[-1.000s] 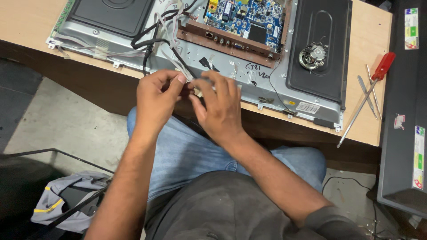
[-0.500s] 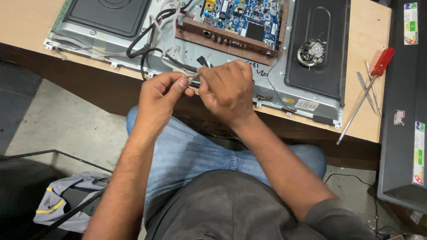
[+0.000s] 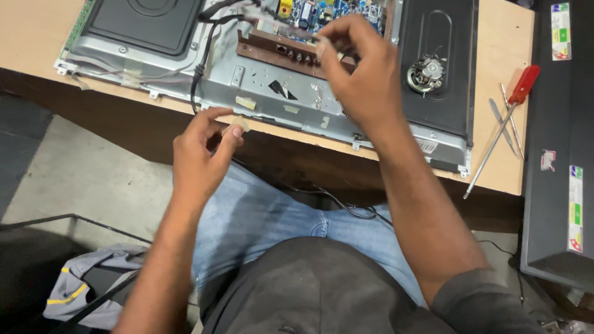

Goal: The person repairs a television by manipulating internal components and wiring. They use a screwdriver to adjust parts on the circuit board and a metal bracket, then connect and disconnect various ribbon cables and wire harnesses.

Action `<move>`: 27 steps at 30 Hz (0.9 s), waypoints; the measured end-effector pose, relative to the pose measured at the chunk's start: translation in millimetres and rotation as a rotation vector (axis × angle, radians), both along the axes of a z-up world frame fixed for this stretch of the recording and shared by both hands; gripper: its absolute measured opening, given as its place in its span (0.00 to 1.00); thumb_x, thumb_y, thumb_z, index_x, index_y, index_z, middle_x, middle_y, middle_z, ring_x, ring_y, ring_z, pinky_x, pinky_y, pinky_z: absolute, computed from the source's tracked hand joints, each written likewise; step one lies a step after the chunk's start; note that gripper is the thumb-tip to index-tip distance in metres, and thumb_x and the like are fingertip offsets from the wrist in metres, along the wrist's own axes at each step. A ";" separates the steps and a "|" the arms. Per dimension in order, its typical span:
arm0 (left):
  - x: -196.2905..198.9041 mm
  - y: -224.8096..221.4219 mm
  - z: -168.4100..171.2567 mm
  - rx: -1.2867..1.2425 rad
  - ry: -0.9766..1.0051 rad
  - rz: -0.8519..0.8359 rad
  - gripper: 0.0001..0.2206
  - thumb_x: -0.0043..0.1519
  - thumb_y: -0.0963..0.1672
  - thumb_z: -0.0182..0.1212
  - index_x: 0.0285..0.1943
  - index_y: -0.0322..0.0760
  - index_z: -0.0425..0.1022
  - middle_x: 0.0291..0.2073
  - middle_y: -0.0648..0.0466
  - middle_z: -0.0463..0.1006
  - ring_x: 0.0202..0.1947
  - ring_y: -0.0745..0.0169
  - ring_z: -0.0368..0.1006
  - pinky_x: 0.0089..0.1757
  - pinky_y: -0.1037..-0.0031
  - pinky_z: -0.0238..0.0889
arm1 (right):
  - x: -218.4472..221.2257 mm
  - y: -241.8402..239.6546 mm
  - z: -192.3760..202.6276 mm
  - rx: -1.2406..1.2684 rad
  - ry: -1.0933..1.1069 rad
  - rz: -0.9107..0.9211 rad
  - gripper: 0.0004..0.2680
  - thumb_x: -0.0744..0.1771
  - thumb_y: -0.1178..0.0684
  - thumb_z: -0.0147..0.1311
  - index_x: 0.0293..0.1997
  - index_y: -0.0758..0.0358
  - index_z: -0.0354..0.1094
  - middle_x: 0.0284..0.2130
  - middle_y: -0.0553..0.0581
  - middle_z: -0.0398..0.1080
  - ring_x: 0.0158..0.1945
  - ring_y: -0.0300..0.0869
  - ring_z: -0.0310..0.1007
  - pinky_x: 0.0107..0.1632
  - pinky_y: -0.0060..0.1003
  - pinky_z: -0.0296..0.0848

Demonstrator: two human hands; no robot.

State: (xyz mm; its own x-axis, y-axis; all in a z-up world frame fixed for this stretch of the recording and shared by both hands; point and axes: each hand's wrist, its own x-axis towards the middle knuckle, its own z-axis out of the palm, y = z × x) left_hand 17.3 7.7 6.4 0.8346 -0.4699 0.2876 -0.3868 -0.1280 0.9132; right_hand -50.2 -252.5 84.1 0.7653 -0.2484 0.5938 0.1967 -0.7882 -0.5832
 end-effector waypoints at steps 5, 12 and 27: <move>-16.7 -12.2 -7.7 0.002 -0.169 0.140 0.07 0.67 0.42 0.64 0.44 0.28 0.79 0.29 0.49 0.80 0.26 0.66 0.73 0.31 0.77 0.65 | -18.7 25.9 -2.7 0.061 0.106 -0.007 0.06 0.69 0.57 0.61 0.50 0.63 0.71 0.42 0.53 0.78 0.46 0.38 0.81 0.53 0.35 0.78; -44.4 -21.2 -20.8 0.044 -0.034 -0.532 0.09 0.61 0.45 0.66 0.36 0.32 0.79 0.26 0.48 0.80 0.25 0.57 0.77 0.30 0.69 0.68 | -95.1 70.7 -27.9 0.013 0.150 0.202 0.12 0.66 0.61 0.58 0.55 0.66 0.70 0.64 0.72 0.64 0.63 0.56 0.70 0.62 0.46 0.70; -108.5 -48.6 -10.4 0.124 -0.363 -0.485 0.07 0.59 0.42 0.65 0.30 0.34 0.74 0.24 0.48 0.75 0.27 0.46 0.73 0.31 0.60 0.65 | -193.8 35.7 -96.9 0.954 0.350 0.227 0.13 0.65 0.62 0.66 0.54 0.70 0.75 0.46 0.58 0.76 0.45 0.39 0.76 0.48 0.32 0.77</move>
